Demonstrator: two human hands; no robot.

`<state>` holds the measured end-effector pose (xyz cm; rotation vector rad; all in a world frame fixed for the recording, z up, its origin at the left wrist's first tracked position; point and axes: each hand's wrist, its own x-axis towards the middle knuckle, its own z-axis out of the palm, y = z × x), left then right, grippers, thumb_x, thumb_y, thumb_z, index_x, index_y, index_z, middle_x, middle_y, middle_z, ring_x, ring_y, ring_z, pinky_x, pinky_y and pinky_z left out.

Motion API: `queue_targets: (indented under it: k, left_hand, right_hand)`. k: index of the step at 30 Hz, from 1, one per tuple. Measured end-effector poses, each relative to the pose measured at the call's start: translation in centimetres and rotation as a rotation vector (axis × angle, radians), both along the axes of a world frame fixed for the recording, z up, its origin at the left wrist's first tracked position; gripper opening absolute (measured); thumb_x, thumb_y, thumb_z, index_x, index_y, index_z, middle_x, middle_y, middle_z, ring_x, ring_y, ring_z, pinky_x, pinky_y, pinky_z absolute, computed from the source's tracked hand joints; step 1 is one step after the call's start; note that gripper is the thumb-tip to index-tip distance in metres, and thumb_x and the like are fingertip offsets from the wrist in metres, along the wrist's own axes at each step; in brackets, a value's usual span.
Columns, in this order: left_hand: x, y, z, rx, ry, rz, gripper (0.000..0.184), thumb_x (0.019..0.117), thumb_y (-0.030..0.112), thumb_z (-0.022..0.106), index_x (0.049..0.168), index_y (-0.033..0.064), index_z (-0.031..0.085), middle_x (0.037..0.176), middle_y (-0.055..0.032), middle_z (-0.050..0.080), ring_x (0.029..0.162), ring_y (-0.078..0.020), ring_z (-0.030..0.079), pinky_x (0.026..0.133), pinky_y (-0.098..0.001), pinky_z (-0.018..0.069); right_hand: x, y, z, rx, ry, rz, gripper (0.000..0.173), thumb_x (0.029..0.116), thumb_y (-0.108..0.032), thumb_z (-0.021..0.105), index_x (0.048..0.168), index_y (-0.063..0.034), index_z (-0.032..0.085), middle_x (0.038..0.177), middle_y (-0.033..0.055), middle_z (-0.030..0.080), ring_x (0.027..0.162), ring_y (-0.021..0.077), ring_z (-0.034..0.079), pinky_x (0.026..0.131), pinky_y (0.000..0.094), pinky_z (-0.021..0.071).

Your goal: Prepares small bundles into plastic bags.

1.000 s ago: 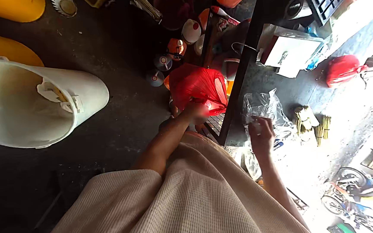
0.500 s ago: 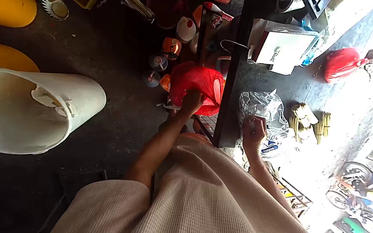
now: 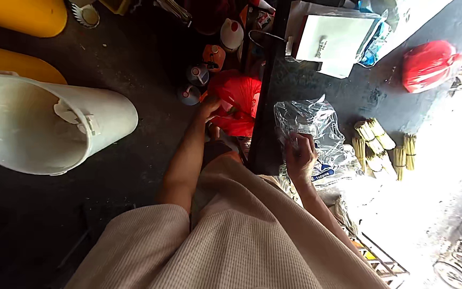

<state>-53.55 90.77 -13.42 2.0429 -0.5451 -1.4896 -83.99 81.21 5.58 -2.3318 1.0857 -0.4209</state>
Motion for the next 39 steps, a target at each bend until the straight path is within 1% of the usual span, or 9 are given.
queue_targets:
  k: [8,14,17,21,24,27,30,34,39]
  left_hand:
    - [-0.5,-1.0,3.4,0.063,-0.215,0.052,0.043,0.1061,0.023,0.050,0.132,-0.0108,0.055,0.128,-0.0338,0.060,0.123,-0.0457,0.058,0.105,-0.0626,0.0432]
    - [-3.0,3.6,6.8,0.086,-0.259,0.300,0.046,0.1122,0.026,0.034,0.129,-0.0079,0.060,0.118,-0.0297,0.066,0.112,-0.0420,0.065,0.100,-0.0603,0.0488]
    - [-2.5,5.0,7.7,0.035,-0.293,0.406,0.039,0.1079,0.028,0.050,0.126,-0.0047,0.063,0.110,-0.0240,0.069,0.102,-0.0345,0.068,0.094,-0.0547,0.0524]
    - [-2.7,4.1,7.1,0.143,-0.528,0.051,0.050,0.0911,0.029,0.077,0.128,-0.0023,0.064,0.122,-0.0297,0.063,0.116,-0.0474,0.061,0.098,-0.0654,0.0491]
    - [-2.9,4.7,3.1,0.118,-0.621,-0.052,0.035,0.0973,0.027,0.066,0.124,0.0037,0.068,0.118,-0.0274,0.066,0.115,-0.0486,0.060,0.091,-0.0662,0.0503]
    - [-0.3,5.1,5.7,-0.191,-0.342,0.329,0.033,0.1052,0.018,0.052,0.120,-0.0094,0.061,0.113,-0.0253,0.066,0.106,-0.0327,0.065,0.096,-0.0502,0.0529]
    - [2.1,7.8,9.5,-0.397,-0.172,0.569,0.022,0.1026,0.019,0.055,0.109,-0.0014,0.059,0.097,-0.0082,0.061,0.087,-0.0121,0.060,0.081,-0.0336,0.0536]
    - [2.7,9.1,9.7,-0.433,-0.151,0.661,0.023,0.1034,0.018,0.049,0.111,-0.0021,0.059,0.112,-0.0111,0.069,0.099,-0.0140,0.065,0.088,-0.0358,0.0541]
    - [4.3,12.5,12.5,-0.510,-0.079,1.145,0.021,0.1082,0.021,0.041,0.120,0.0060,0.050,0.093,0.0001,0.063,0.084,-0.0099,0.064,0.080,-0.0327,0.0580]
  right_hand:
    - [-0.6,-1.2,0.0,0.029,-0.033,0.103,0.022,0.0942,-0.019,0.068,0.111,-0.0053,0.073,0.106,0.0128,0.070,0.082,0.0208,0.068,0.067,0.0380,0.0570]
    - [-0.6,-2.5,-0.1,0.039,-0.045,0.105,0.023,0.0947,-0.019,0.067,0.111,-0.0056,0.073,0.107,0.0126,0.070,0.081,0.0211,0.068,0.067,0.0386,0.0567]
    - [-0.3,-3.0,-0.1,0.036,-0.044,0.128,0.022,0.0945,-0.019,0.067,0.111,-0.0056,0.073,0.106,0.0124,0.070,0.079,0.0203,0.067,0.066,0.0377,0.0560]
    - [-0.3,-3.0,0.0,0.024,-0.026,0.144,0.022,0.0945,-0.018,0.067,0.112,-0.0050,0.073,0.108,0.0132,0.070,0.086,0.0222,0.068,0.072,0.0385,0.0571]
    - [-0.1,-2.8,0.2,0.018,-0.013,0.147,0.022,0.0948,-0.018,0.066,0.111,-0.0040,0.073,0.107,0.0148,0.070,0.088,0.0243,0.069,0.072,0.0402,0.0576]
    - [0.0,-3.5,2.2,0.208,-0.081,-0.002,0.021,0.0973,-0.014,0.062,0.110,0.0004,0.070,0.101,0.0110,0.069,0.088,0.0163,0.067,0.079,0.0347,0.0573]
    - [1.2,-3.6,5.4,0.303,-0.294,-0.235,0.022,0.1019,-0.014,0.058,0.117,0.0006,0.063,0.094,0.0026,0.068,0.075,0.0044,0.064,0.069,0.0259,0.0581]
    - [6.3,-3.5,9.9,0.237,-0.585,-0.133,0.018,0.1037,-0.015,0.054,0.120,-0.0073,0.058,0.098,-0.0061,0.065,0.070,0.0025,0.062,0.062,0.0244,0.0577]
    - [14.9,-1.6,14.4,0.158,-0.769,0.071,0.015,0.1032,-0.008,0.051,0.118,-0.0095,0.053,0.110,-0.0054,0.062,0.078,0.0021,0.063,0.066,0.0217,0.0576]
